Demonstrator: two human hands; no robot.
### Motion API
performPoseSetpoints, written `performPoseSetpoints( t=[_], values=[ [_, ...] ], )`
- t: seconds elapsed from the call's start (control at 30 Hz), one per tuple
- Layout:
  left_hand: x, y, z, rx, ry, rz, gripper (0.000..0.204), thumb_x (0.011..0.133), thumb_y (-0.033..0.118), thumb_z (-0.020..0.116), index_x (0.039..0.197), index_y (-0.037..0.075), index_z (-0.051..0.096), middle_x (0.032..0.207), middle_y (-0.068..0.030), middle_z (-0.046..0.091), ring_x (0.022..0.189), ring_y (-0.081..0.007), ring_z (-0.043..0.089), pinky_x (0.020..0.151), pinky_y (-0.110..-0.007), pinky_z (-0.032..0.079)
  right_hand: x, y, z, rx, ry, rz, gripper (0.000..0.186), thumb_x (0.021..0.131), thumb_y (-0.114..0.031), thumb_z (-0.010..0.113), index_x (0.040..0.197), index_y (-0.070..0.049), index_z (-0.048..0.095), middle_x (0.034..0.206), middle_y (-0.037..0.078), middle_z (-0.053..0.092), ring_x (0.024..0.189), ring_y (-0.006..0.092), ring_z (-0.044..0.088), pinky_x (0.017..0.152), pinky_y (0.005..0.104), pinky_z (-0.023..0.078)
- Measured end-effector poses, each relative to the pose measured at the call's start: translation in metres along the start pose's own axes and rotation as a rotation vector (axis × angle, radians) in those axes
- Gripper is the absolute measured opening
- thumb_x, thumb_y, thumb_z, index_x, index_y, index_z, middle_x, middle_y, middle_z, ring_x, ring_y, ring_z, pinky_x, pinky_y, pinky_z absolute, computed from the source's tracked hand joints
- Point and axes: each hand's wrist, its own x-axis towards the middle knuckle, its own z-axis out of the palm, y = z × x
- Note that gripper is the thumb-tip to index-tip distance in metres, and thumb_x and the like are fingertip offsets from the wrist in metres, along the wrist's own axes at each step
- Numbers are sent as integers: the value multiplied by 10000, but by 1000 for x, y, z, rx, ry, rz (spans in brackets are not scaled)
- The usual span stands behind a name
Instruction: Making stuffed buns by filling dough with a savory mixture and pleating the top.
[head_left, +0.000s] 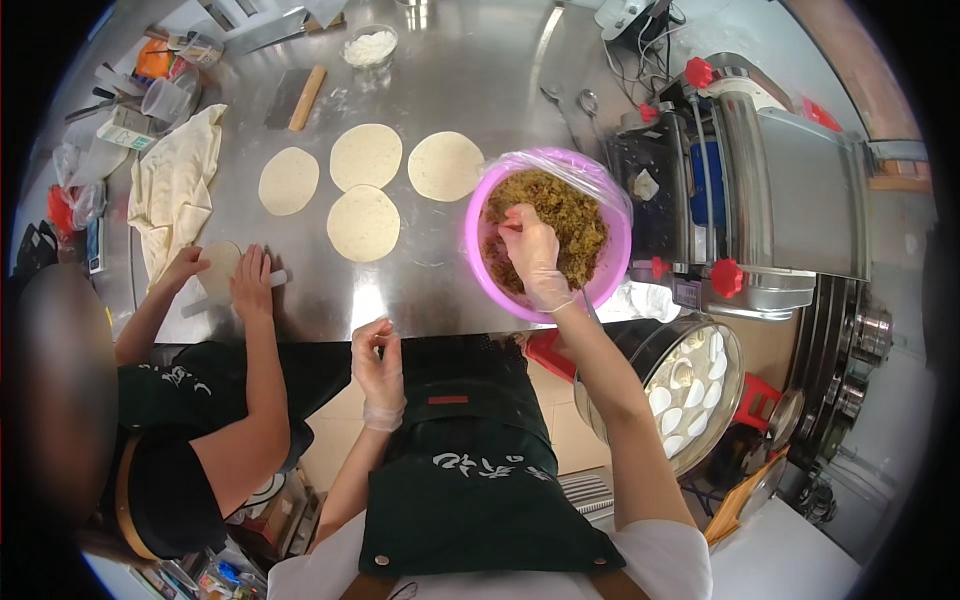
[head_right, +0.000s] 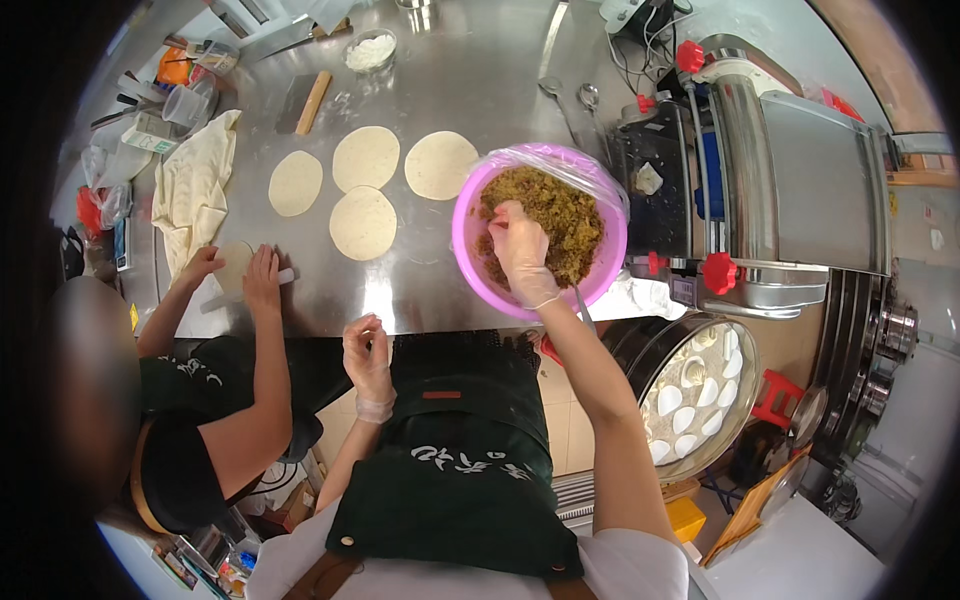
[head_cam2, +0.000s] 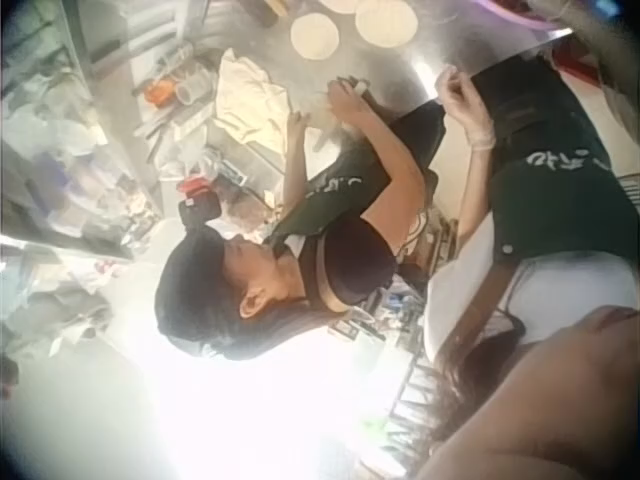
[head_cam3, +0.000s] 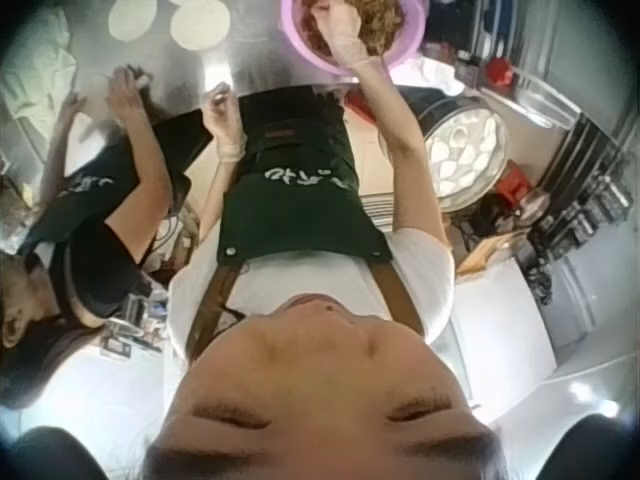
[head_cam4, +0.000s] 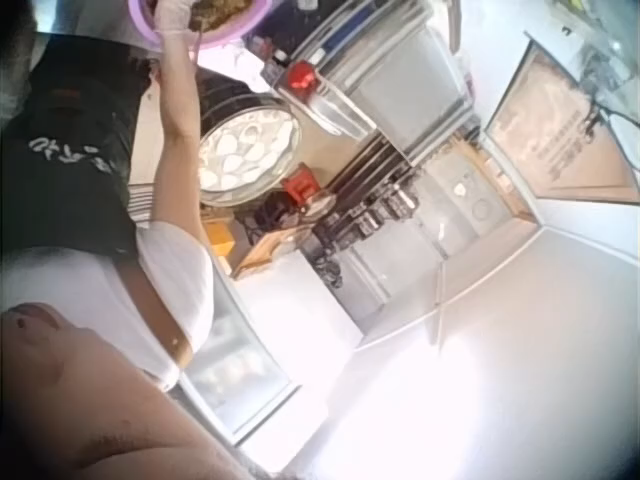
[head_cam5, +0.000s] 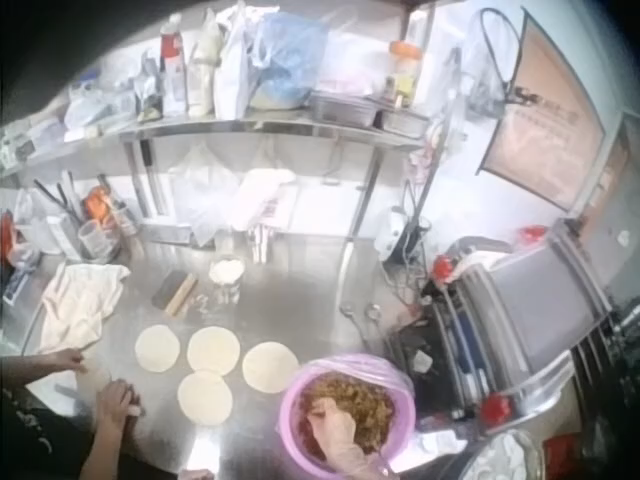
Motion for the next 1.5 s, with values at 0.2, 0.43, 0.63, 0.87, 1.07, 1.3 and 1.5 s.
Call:
performPoseSetpoints(
  t=[0.2, 0.43, 0.63, 0.87, 1.07, 1.3, 1.5],
  values=[
    [0, -9, -8, 53, 40, -92, 226, 869, -55, 604, 1067, 53, 604, 1033, -30, 596, 936, -118, 557, 797, -262, 443, 4, 2, 44, 820, 172, 527, 229, 799, 56, 594, 1025, 16, 601, 910, 140, 717, 870, 206, 683, 765, 296, 526],
    [-2, -12, -5, 6, 25, -153, 187, 890, -19, 603, 1062, 53, 605, 1045, -24, 597, 966, -116, 549, 819, -269, 432, 6, -1, 64, 769, 276, 475, 235, 788, 58, 556, 1013, 18, 613, 919, 150, 720, 861, 219, 689, 800, 312, 525],
    [-5, -11, 1, -14, 22, -165, 157, 899, -8, 598, 1044, 53, 598, 1052, -24, 596, 978, -117, 551, 840, -274, 428, 6, -9, 49, 734, 253, 412, 227, 778, 49, 559, 996, 37, 621, 911, 146, 720, 859, 223, 692, 809, 323, 525],
    [-7, -10, 7, 18, -2, -169, 150, 901, -10, 596, 1035, 59, 595, 1068, -33, 602, 1007, -126, 559, 849, -276, 430, 8, -38, 0, 965, 46, 692, 251, 815, 18, 586, 1066, 21, 604, 945, 100, 708, 813, 154, 666, 693, 291, 504],
    [-5, -7, 16, 15, -27, -146, 155, 900, -30, 587, 1031, 53, 586, 1079, -46, 601, 1011, -137, 567, 841, -278, 445, -8, -31, -30, 1322, -61, 746, 273, 868, -50, 603, 1131, 9, 562, 1019, 85, 683, 864, 128, 633, 716, 217, 459],
    [-2, 10, 38, -17, -124, -109, 200, 895, -60, 579, 1065, 46, 580, 1079, -57, 594, 993, -140, 574, 845, -278, 455, -48, -31, -80, 1400, 27, 674, 353, 858, -129, 658, 1166, -1, 540, 1057, 105, 689, 867, 119, 632, 733, 242, 460],
    [6, 37, 84, -46, -315, 33, 256, 888, -77, 569, 1117, 39, 565, 1095, -58, 578, 985, -137, 564, 867, -287, 452, -83, -22, -114, 1319, 177, 636, 410, 820, -90, 717, 1173, 24, 543, 1027, 109, 689, 832, 120, 633, 705, 244, 470]
  ],
)
